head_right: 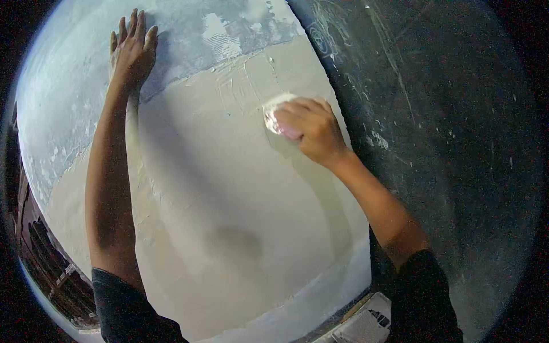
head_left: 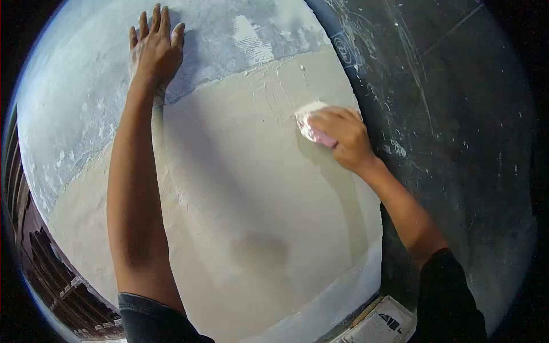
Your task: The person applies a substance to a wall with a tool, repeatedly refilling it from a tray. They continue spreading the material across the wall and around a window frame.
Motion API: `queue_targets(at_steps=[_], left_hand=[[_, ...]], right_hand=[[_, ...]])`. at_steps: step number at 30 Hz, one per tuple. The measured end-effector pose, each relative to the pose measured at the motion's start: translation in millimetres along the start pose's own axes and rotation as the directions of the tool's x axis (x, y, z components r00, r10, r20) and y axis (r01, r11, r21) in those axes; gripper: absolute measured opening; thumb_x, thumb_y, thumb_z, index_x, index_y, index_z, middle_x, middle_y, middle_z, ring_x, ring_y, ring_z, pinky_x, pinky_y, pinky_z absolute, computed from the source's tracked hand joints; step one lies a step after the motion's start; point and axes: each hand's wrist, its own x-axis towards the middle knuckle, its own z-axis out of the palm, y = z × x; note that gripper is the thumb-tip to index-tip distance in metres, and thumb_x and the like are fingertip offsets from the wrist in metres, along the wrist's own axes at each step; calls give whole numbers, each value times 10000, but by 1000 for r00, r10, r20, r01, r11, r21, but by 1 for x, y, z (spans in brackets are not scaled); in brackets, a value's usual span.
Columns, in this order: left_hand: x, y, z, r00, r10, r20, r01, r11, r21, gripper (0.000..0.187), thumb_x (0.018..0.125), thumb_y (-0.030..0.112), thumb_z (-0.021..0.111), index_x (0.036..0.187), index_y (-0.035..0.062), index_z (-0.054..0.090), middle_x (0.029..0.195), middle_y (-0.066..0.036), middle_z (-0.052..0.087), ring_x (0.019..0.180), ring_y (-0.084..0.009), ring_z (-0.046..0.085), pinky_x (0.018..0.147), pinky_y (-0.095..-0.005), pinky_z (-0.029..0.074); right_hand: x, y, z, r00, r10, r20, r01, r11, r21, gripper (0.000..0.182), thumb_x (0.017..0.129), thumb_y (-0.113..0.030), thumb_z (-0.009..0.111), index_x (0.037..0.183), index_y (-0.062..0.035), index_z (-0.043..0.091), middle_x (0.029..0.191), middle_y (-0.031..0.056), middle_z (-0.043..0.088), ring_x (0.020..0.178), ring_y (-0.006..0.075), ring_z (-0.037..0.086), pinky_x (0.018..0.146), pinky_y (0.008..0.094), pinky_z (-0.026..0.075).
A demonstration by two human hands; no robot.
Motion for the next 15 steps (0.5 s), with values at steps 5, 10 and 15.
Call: queue_targets(at_steps=[5,10,15], left_hand=[[16,0,0,997,-26,-79,22,998,-51,622,1045,462,312,1554,104,291,1628,-99,257,1520,-329,154,1224,-507,82],[15,-5,7,994,-2,-109,-4,998,-58,631,1043,472,299,1563,116,268,1631,-101,247,1525,-331,127,1224,-513,51],[13,-4,12,989,-9,-145,4,999,-38,620,1044,465,286,1569,135,262,1638,-99,229,1525,-346,113,1222,-525,36]], right_hand=[[29,9,-4,974,-138,-178,129,990,-61,395,802,16,594,1161,-103,709,1160,98,709,1108,292,654,941,413,467],[89,41,16,953,-161,-257,159,987,-30,423,798,34,533,1166,-93,696,1190,116,696,1170,314,623,957,421,463],[8,21,24,989,-21,-145,8,996,-88,387,842,-22,594,1211,-101,679,1275,108,662,1233,306,597,982,453,442]])
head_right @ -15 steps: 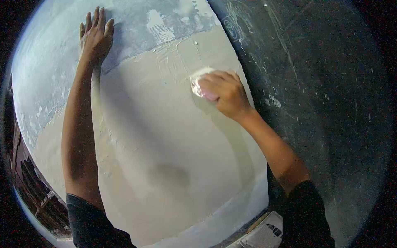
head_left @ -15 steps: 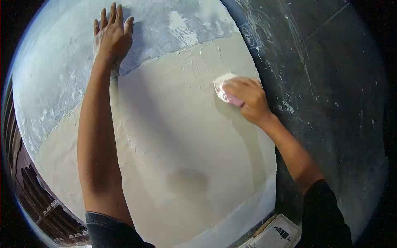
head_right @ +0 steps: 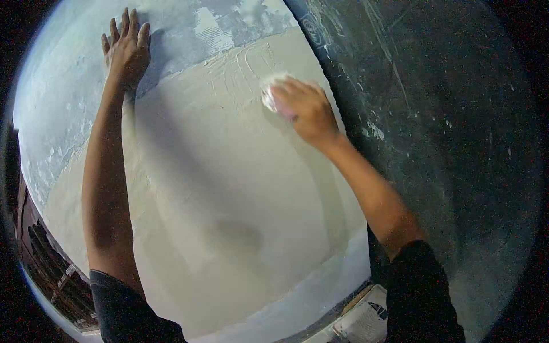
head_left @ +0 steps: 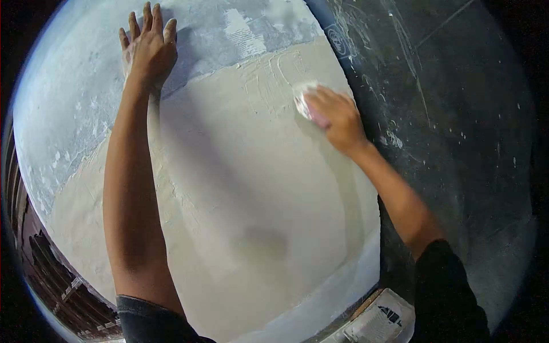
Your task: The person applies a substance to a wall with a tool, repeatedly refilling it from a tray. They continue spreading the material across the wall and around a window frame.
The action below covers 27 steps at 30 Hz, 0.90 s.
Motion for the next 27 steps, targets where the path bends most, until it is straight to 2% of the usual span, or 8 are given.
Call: queue_targets(at_steps=[3,6,9,12,17,20,22,27], left_hand=[[2,4,-7,999,33,19,-33,999,-3,607,1046,452,286,1570,146,262,1641,-100,217,1524,-354,111,1219,-536,31],[5,8,-11,990,-55,131,41,994,104,601,1047,449,287,1568,149,268,1640,-95,220,1523,-356,116,1217,-541,33],[3,2,-4,999,16,33,-17,999,28,595,1049,443,292,1565,147,277,1635,-91,236,1522,-357,122,1216,-542,40],[1,-1,-1,999,29,-23,-30,999,-35,591,1049,440,299,1563,147,283,1632,-86,245,1521,-357,125,1216,-542,48],[2,-1,1,998,29,-55,-31,998,-52,584,1045,429,309,1557,149,299,1628,-84,260,1519,-361,132,1218,-536,62],[6,11,-13,996,-70,61,71,997,-7,575,1041,418,324,1548,146,317,1623,-88,272,1516,-369,140,1218,-537,68],[7,6,-8,998,-47,31,47,999,8,575,1042,422,319,1545,143,325,1622,-91,275,1515,-372,144,1218,-537,69],[3,-1,0,999,3,-37,-6,998,-55,587,1042,444,293,1544,141,327,1619,-97,281,1512,-377,154,1216,-540,71]], right_hand=[[-40,-12,-25,995,16,96,-23,998,65,402,842,-20,600,1229,-105,667,1294,106,651,1251,296,587,996,451,432],[-19,-3,-30,998,-55,4,55,998,14,414,835,6,576,1226,-96,667,1275,111,659,1235,295,597,994,446,435],[48,10,-15,985,-51,-163,63,996,68,476,814,46,518,1232,-120,670,1270,103,665,1194,304,619,989,446,439],[83,18,9,987,-87,-138,105,986,126,465,836,12,530,1257,-138,657,1303,105,648,1236,292,590,1020,465,412],[-1,-17,12,998,38,55,-39,999,9,429,879,-66,563,1293,-144,647,1344,106,622,1303,299,534,1058,514,369],[-49,-27,-13,994,39,106,-42,999,26,428,886,-83,569,1305,-134,641,1339,105,625,1313,308,527,1073,507,359],[-51,-25,-24,992,0,125,-6,999,48,399,893,-98,572,1284,-116,651,1331,106,631,1309,306,533,1078,491,365],[59,22,-4,979,-73,-191,80,996,29,487,809,42,503,1253,-86,659,1275,140,656,1238,326,589,1012,460,448]])
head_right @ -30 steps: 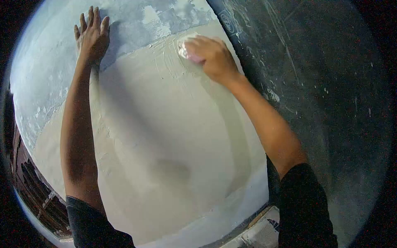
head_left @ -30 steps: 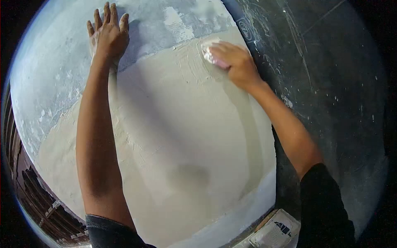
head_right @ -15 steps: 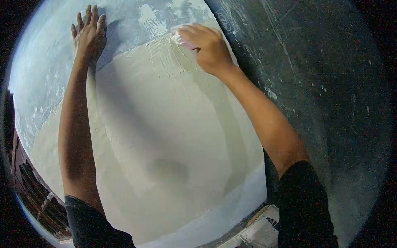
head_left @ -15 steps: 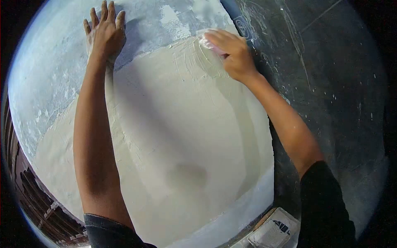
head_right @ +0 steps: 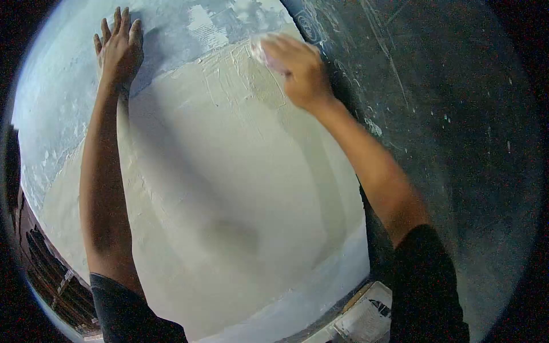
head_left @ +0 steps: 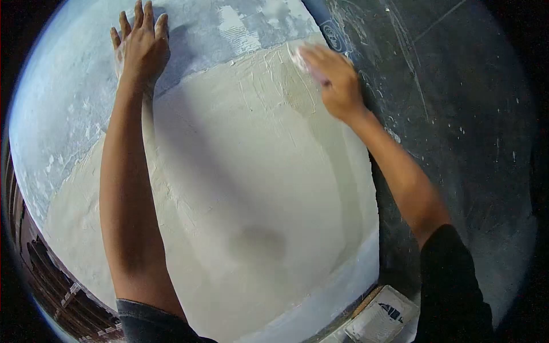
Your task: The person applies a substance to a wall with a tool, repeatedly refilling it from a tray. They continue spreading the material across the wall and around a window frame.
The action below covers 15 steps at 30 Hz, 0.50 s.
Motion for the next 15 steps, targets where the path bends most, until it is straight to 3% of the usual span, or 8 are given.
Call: queue_targets(at_steps=[3,5,7,9,12,13,15], left_hand=[[-1,-2,4,997,38,-66,-39,999,-8,599,1041,461,286,1546,142,326,1619,-96,282,1513,-376,149,1215,-540,67],[2,2,-3,1000,-14,12,15,1000,-17,601,1039,465,305,1548,146,326,1622,-91,277,1518,-366,138,1216,-538,55],[0,-2,1,1000,-3,-19,2,997,-82,604,1037,470,315,1548,147,328,1625,-90,270,1521,-355,130,1215,-539,41],[0,-2,3,1000,-11,1,11,1000,0,606,1036,471,316,1550,149,325,1625,-91,271,1523,-348,129,1215,-540,40],[0,-5,10,998,16,-54,-17,1000,-9,604,1037,468,319,1551,152,322,1617,-96,288,1516,-357,153,1214,-546,51],[-1,-5,11,999,11,-54,-11,1000,-8,604,1037,468,319,1551,152,322,1617,-96,288,1516,-357,153,1214,-546,51],[0,-7,11,998,32,-57,-30,999,34,606,1035,473,319,1547,150,332,1605,-103,313,1510,-359,178,1213,-554,58]], right_hand=[[11,24,19,998,-46,46,39,989,144,516,789,61,491,1265,-66,645,1279,153,650,1240,322,585,1005,458,453],[-26,8,9,991,-2,131,-7,998,69,485,793,54,516,1241,-65,662,1284,151,649,1253,335,575,1025,459,440],[-66,-10,-10,978,94,184,-94,996,-7,473,805,40,541,1248,-74,662,1317,142,634,1278,341,556,1050,462,417],[-104,-28,-38,946,141,293,-125,990,-71,488,819,28,550,1285,-85,640,1354,132,612,1304,339,534,1067,473,395],[-120,-32,-60,929,103,355,-110,994,1,507,830,31,527,1315,-87,616,1355,128,612,1300,325,540,1064,482,393],[-108,-27,-57,928,98,359,-106,994,2,507,830,31,527,1315,-87,616,1355,128,612,1300,325,540,1064,482,393],[-68,-8,-41,983,56,177,-48,998,-47,486,840,27,506,1296,-87,630,1332,129,627,1284,324,553,1062,480,393]])
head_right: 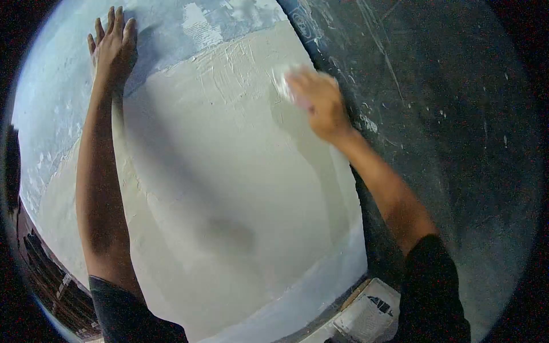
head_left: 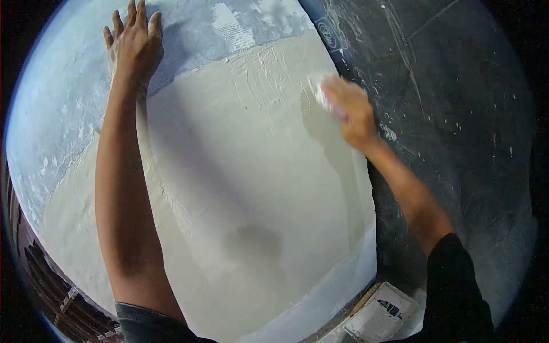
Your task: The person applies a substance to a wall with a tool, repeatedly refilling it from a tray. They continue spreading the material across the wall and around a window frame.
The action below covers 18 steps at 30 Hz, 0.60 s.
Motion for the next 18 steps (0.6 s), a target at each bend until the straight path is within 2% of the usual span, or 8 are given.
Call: queue_targets(at_steps=[1,3,6,9,14,15,16,18], left_hand=[[4,10,-18,1000,-4,4,4,1000,-1,606,1035,473,319,1547,150,332,1605,-103,313,1510,-359,178,1213,-554,58],[15,42,-69,938,-176,300,191,981,-22,557,1038,300,362,1464,-60,362,1550,-244,339,1469,-435,225,1210,-521,142],[14,45,-70,952,-170,255,192,979,-64,548,1040,296,350,1451,-64,382,1540,-250,353,1470,-435,224,1210,-521,143],[14,45,-73,944,-174,281,201,977,-69,548,1036,292,353,1451,-64,385,1543,-251,349,1470,-430,225,1213,-518,134],[17,51,-76,938,-212,276,237,969,-62,557,1033,299,356,1457,-61,381,1550,-241,344,1478,-414,217,1220,-506,118],[17,52,-77,931,-226,285,251,967,-54,562,1033,305,355,1460,-60,378,1551,-238,344,1480,-409,214,1222,-502,114],[17,51,-76,931,-226,287,252,966,-56,562,1033,305,355,1460,-60,378,1551,-238,344,1480,-409,214,1222,-502,114],[15,48,-75,941,-216,261,248,964,-95,557,1033,302,354,1457,-59,384,1548,-238,350,1481,-408,214,1222,-503,115]], right_hand=[[26,6,6,998,-3,-55,3,1000,13,489,842,26,498,1299,-89,628,1335,132,624,1284,324,552,1063,477,395],[66,21,26,994,-7,-109,11,1000,28,491,844,26,490,1301,-92,625,1337,135,621,1285,323,550,1063,473,396],[77,28,40,997,-33,-73,37,998,49,496,853,10,497,1324,-101,608,1364,145,597,1308,320,530,1071,466,394],[22,3,37,996,73,54,-73,997,-1,445,898,-53,540,1339,-79,596,1385,162,579,1339,332,501,1099,460,376],[-64,-22,-4,979,83,187,-90,995,29,431,894,-43,541,1317,-78,618,1378,156,592,1342,332,504,1103,473,372],[-49,-27,-5,991,84,103,-90,995,51,465,859,-10,536,1311,-76,622,1353,159,608,1323,328,523,1097,469,376],[-29,-27,-2,991,85,105,-91,995,49,465,859,-10,536,1311,-76,622,1353,159,608,1323,328,523,1097,469,376],[20,-20,9,999,20,-30,-18,999,50,466,875,-20,537,1330,-90,611,1353,152,606,1313,322,531,1089,463,380]])
